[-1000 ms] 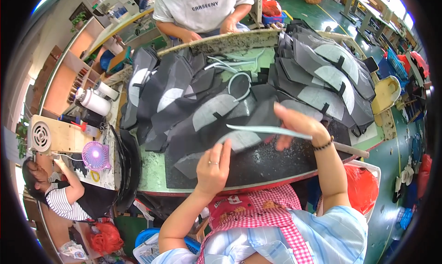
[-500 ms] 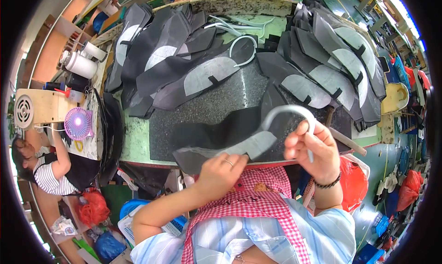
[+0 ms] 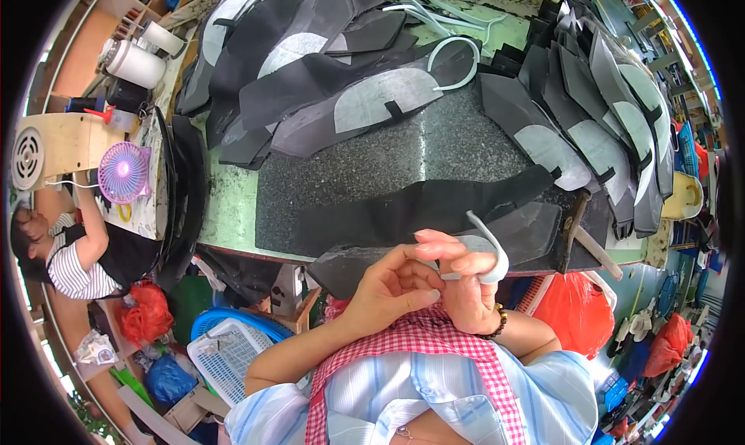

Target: Applying adhesive strips and hammering shoe upper components at a manufacturing station.

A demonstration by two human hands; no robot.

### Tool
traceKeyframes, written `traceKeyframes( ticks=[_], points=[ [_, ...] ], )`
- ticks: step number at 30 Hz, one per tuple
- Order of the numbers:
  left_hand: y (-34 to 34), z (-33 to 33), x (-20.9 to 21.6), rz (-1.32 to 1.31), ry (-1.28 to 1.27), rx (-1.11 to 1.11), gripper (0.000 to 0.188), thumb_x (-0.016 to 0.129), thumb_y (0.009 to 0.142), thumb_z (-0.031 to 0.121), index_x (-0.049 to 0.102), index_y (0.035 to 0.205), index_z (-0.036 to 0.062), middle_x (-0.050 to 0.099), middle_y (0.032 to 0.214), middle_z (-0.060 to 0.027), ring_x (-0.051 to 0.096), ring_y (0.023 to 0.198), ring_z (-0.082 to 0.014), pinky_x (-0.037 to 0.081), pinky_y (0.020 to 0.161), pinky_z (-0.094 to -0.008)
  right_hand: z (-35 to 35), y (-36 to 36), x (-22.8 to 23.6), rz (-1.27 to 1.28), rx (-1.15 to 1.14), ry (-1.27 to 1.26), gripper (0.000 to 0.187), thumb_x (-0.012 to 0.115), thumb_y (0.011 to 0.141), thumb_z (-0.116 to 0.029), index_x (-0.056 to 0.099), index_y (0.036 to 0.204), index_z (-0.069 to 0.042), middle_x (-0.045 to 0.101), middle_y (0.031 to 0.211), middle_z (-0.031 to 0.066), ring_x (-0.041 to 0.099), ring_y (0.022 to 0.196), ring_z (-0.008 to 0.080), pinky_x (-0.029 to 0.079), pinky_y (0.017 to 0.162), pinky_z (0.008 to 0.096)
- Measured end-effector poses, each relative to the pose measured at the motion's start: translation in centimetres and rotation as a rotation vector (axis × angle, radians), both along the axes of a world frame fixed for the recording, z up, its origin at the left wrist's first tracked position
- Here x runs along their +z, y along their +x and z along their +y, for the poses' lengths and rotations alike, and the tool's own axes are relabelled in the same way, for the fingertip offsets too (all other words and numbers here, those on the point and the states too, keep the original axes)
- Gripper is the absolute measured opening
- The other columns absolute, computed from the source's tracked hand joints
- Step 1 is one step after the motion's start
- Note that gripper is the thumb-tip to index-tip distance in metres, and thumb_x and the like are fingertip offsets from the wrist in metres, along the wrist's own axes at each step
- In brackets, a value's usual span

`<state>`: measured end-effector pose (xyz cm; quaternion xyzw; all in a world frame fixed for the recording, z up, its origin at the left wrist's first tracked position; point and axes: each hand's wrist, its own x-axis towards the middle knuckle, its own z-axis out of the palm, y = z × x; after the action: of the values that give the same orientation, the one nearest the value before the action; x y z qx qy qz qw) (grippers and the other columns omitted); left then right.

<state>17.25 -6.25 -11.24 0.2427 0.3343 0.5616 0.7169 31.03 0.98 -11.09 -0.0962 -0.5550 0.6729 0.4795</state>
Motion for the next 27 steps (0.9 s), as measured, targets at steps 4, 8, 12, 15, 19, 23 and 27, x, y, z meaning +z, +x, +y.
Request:
traceKeyframes(
  ticks=[4, 8, 12, 15, 19, 23, 27],
  points=[
    [0.1, -0.2, 0.0, -0.017, -0.096, 0.027, 0.034, 0.066, 0.093, 0.003, 0.052, 0.124, 0.0013, 0.065, 0.099, -0.0084, 0.065, 0.09, -0.0134, 0.054, 0.081, -0.0271, 0.8, -0.1, -0.3, -0.114, 0.015, 0.163, 0.031, 0.033, 0.107, -0.024, 0.038, 0.137, -0.02, 0.058, 0.128, 0.0264, 0.045, 0.129, 0.0464, 0.024, 0.11, 0.0624],
    [-0.4, -0.5, 0.2, -0.075, -0.194, 0.042, 0.015, 0.06, 0.098, 0.01, 0.061, 0.11, -0.0003, 0.068, 0.092, -0.0081, 0.066, 0.082, -0.0142, 0.055, 0.075, -0.0267, 1.0, 0.1, -0.2, -0.142, 0.012, 0.184, 0.032, 0.042, 0.103, -0.019, 0.045, 0.134, -0.016, 0.055, 0.131, 0.026, 0.046, 0.128, 0.0439, 0.031, 0.107, 0.0586],
    [-4.4, -1.2, 3.1, 0.602, -0.144, 0.088, 0.011, 0.064, 0.095, 0.008, 0.066, 0.1, -0.002, 0.07, 0.088, -0.0086, 0.067, 0.075, -0.0132, 0.053, 0.066, -0.025, 3.1, 4.3, 1.4, -0.375, -0.093, 0.31, 0.019, 0.072, 0.08, -0.003, 0.071, 0.097, -0.009, 0.062, 0.094, 0.0118, 0.061, 0.072, 0.0204, 0.047, 0.062, 0.0334],
    [-5.9, -2.1, 2.3, 1.13, -0.105, 0.262, 0.009, 0.07, 0.09, 0.005, 0.069, 0.091, -0.0037, 0.069, 0.077, -0.0058, 0.065, 0.068, -0.0099, 0.051, 0.06, -0.0228, 3.5, 4.1, 2.8, -0.734, -0.105, 0.339, 0.014, 0.074, 0.077, 0.0, 0.073, 0.09, -0.006, 0.061, 0.07, 0.0076, 0.06, 0.057, 0.0192, 0.045, 0.052, 0.0286],
    [-6.6, -1.9, 0.0, 0.874, -0.352, 0.248, 0.012, 0.073, 0.089, 0.011, 0.069, 0.089, -0.0004, 0.069, 0.071, -0.0031, 0.065, 0.064, -0.0078, 0.051, 0.057, -0.0216, 3.7, 3.0, 2.5, -1.045, -0.084, 0.218, 0.013, 0.073, 0.081, -0.006, 0.07, 0.094, -0.002, 0.065, 0.076, 0.0111, 0.064, 0.061, 0.0238, 0.051, 0.057, 0.0324],
    [-6.7, -1.5, 0.2, 0.854, -0.397, 0.235, 0.013, 0.072, 0.09, 0.011, 0.068, 0.086, -0.0004, 0.069, 0.072, -0.0035, 0.065, 0.063, -0.007, 0.051, 0.055, -0.0209, 3.6, 2.2, 2.3, -1.113, -0.163, 0.214, 0.015, 0.07, 0.083, -0.008, 0.063, 0.095, -0.004, 0.065, 0.075, 0.0122, 0.065, 0.062, 0.0288, 0.051, 0.057, 0.0356],
    [-6.4, -1.2, 0.1, 0.881, -0.389, 0.228, 0.013, 0.074, 0.089, 0.011, 0.068, 0.086, -0.0006, 0.069, 0.071, -0.0034, 0.065, 0.061, -0.0071, 0.05, 0.054, -0.0214, 3.6, 2.0, 1.7, -1.115, -0.207, 0.282, 0.013, 0.07, 0.083, -0.009, 0.059, 0.089, -0.005, 0.064, 0.073, 0.0113, 0.065, 0.061, 0.0293, 0.05, 0.055, 0.0367]
  ],
)
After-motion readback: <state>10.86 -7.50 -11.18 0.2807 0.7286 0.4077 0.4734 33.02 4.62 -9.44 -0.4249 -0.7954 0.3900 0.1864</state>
